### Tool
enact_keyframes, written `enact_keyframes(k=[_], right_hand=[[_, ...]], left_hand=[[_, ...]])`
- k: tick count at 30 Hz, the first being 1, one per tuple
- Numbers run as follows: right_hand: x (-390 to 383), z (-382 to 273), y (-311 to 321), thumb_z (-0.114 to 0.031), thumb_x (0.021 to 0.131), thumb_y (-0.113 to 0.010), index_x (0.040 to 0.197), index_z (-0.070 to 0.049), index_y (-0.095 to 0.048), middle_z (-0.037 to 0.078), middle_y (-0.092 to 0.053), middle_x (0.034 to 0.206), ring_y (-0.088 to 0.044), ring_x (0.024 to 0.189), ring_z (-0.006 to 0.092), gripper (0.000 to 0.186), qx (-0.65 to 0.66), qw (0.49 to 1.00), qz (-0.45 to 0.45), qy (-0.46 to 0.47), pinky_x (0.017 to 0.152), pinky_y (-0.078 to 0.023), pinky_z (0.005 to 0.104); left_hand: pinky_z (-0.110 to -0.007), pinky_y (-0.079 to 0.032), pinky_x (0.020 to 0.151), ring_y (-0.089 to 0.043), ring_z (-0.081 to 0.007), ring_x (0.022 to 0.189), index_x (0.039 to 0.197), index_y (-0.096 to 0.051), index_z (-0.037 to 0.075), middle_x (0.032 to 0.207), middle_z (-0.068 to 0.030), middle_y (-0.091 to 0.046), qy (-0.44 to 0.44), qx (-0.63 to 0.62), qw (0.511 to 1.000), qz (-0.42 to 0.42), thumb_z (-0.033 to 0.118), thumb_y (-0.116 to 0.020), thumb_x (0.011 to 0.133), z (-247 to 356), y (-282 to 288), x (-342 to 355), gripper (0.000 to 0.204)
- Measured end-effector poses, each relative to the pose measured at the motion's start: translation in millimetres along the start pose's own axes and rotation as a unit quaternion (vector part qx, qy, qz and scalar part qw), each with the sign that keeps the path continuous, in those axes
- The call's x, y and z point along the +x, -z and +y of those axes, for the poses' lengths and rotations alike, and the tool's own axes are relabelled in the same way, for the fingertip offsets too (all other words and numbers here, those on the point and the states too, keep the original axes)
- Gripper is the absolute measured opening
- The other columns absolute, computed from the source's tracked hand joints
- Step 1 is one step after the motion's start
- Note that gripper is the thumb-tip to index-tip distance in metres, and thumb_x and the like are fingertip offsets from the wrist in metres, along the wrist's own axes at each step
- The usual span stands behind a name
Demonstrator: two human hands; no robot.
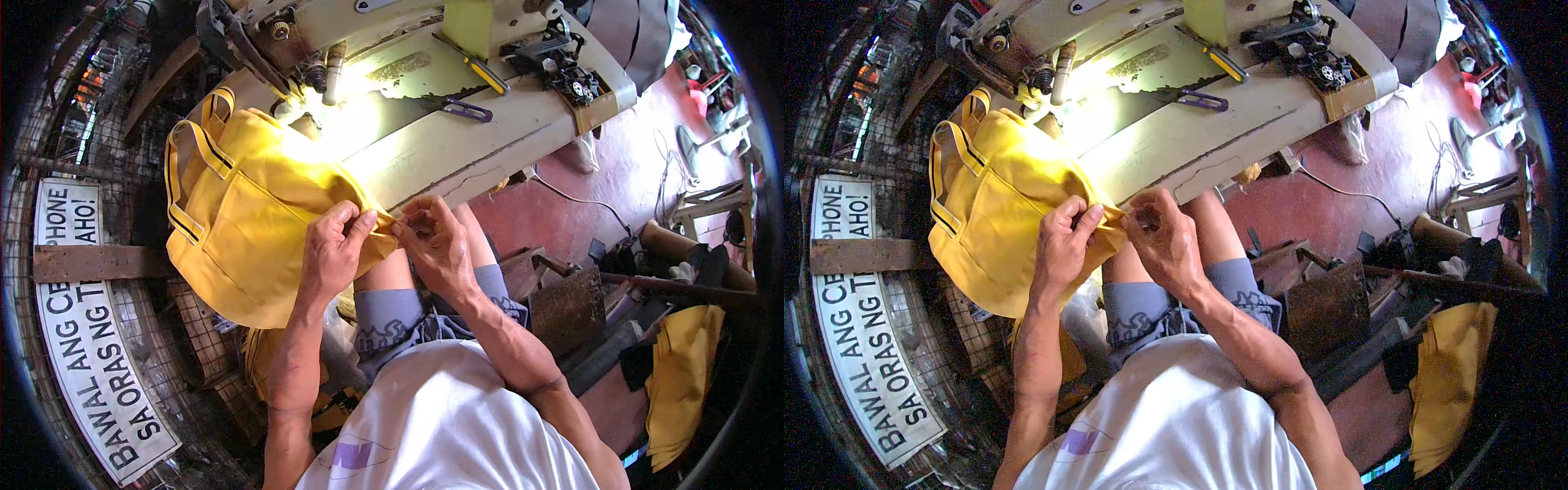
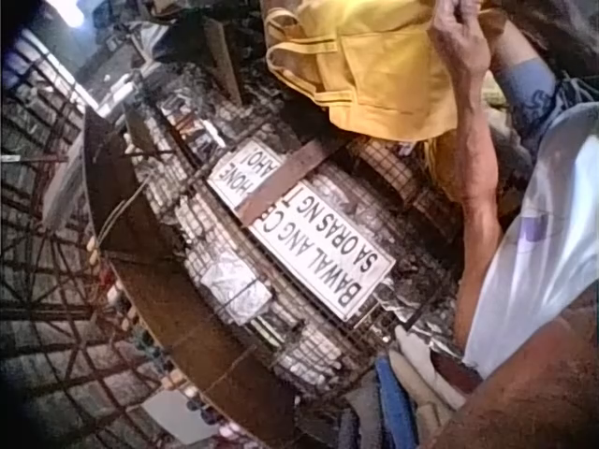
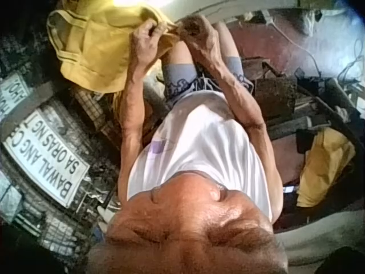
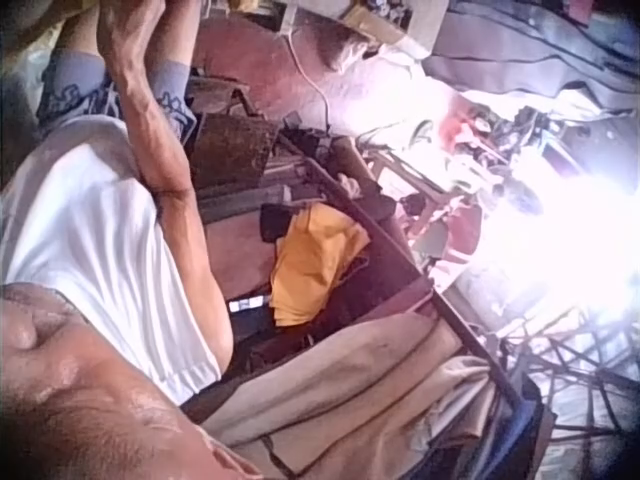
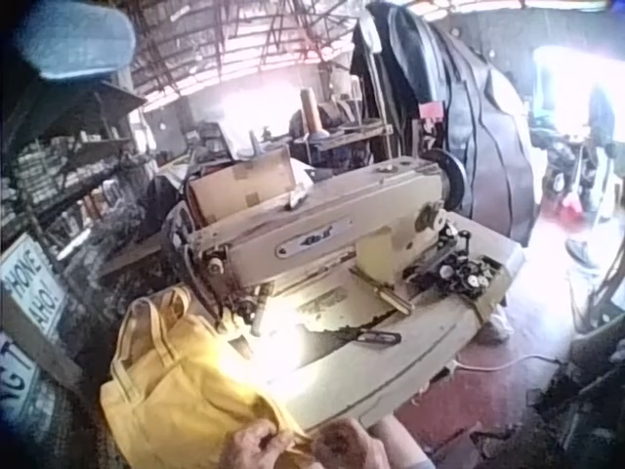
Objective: The person is sewing a yellow tote bag using an industrial sewing machine.
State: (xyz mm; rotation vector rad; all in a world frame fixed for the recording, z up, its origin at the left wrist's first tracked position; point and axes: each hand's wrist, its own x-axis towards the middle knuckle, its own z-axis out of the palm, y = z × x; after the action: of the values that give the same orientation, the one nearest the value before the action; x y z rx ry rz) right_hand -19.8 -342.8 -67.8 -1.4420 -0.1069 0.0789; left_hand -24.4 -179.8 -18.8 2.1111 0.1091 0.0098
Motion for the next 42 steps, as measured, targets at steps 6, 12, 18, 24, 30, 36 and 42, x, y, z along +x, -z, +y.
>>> enact_keyframes(k=[6,12,18,24,30,36,42], right_hand=[[-0.9,1.9,-3.6,-0.007,0.090,-0.069,0.104,0.003,-0.056,0.011,-0.066,0.084,-0.064,0.079,0.0130,0.022,0.043,0.999,0.014,0.012,0.071,-0.052,0.0277],[-3.7,-2.7,1.3,-0.009,0.091,-0.068,0.103,0.002,-0.058,0.010,-0.067,0.083,-0.064,0.078,0.0128,0.019,-0.066,0.997,-0.037,0.027,0.068,-0.051,0.0283],[-12.6,0.6,2.0,-0.015,0.095,-0.066,0.104,0.003,-0.058,0.011,-0.069,0.086,-0.066,0.076,0.0141,0.021,-0.044,0.998,-0.029,-0.026,0.067,-0.053,0.0286],[-13.3,-7.3,-3.5,-0.021,0.099,-0.060,0.106,0.005,-0.059,0.010,-0.068,0.087,-0.066,0.077,0.0142,0.027,0.039,0.994,-0.061,-0.080,0.071,-0.054,0.0271],[-12.6,-30.7,-4.5,-0.021,0.103,-0.052,0.112,0.005,-0.060,0.009,-0.067,0.095,-0.063,0.089,0.0148,0.028,0.087,0.987,-0.120,-0.070,0.081,-0.052,0.0283],[31.1,-26.3,-37.0,-0.027,0.105,-0.046,0.142,0.002,-0.041,0.017,-0.049,0.139,-0.051,0.126,0.0255,0.047,0.144,0.971,-0.180,-0.064,0.103,-0.044,0.0367],[47.0,-16.9,-86.6,-0.031,0.104,-0.043,0.146,-0.004,-0.039,0.012,-0.051,0.138,-0.051,0.125,0.0232,0.050,0.311,0.898,-0.273,-0.150,0.109,-0.037,0.0378]], left_hand=[[-0.025,-0.037,0.053,-0.044,-0.0058,0.059,0.074,-0.049,0.004,0.062,0.0020,-0.045,-0.042,0.002,0.999,-0.010,0.027,-0.061,0.098,-6.8,4.0,-2.9,0.035],[-0.036,-0.036,0.052,-0.037,-0.0190,0.055,0.075,-0.047,0.000,0.061,-0.0119,-0.039,-0.059,0.016,0.998,0.032,0.026,-0.062,0.097,-5.1,-0.6,-4.5,0.038],[-0.036,-0.038,0.052,-0.042,-0.0203,0.054,0.076,-0.051,0.000,0.061,-0.0113,-0.044,-0.050,0.021,0.998,0.033,0.027,-0.062,0.097,3.0,-0.8,-7.3,0.035],[-0.038,-0.045,0.057,-0.055,-0.0259,0.060,0.085,-0.055,0.001,0.070,-0.0135,-0.056,-0.089,0.049,0.993,0.057,0.023,-0.071,0.086,10.1,-2.3,-14.1,0.028],[-0.035,-0.044,0.059,-0.054,-0.0194,0.062,0.091,-0.054,0.001,0.071,-0.0104,-0.055,-0.121,-0.003,0.991,0.057,0.011,-0.066,0.087,40.9,39.7,-35.1,0.016],[-0.032,-0.047,0.084,-0.058,-0.0186,0.091,0.114,-0.058,-0.001,0.106,-0.0066,-0.060,-0.079,-0.285,0.925,0.238,0.021,-0.062,0.075,104.1,91.8,-129.2,0.045],[-0.034,-0.049,0.069,-0.057,-0.0172,0.071,0.084,-0.050,0.003,0.087,-0.0108,-0.062,-0.186,-0.205,0.949,0.151,0.025,-0.064,0.089,107.7,163.0,-204.9,0.027]])
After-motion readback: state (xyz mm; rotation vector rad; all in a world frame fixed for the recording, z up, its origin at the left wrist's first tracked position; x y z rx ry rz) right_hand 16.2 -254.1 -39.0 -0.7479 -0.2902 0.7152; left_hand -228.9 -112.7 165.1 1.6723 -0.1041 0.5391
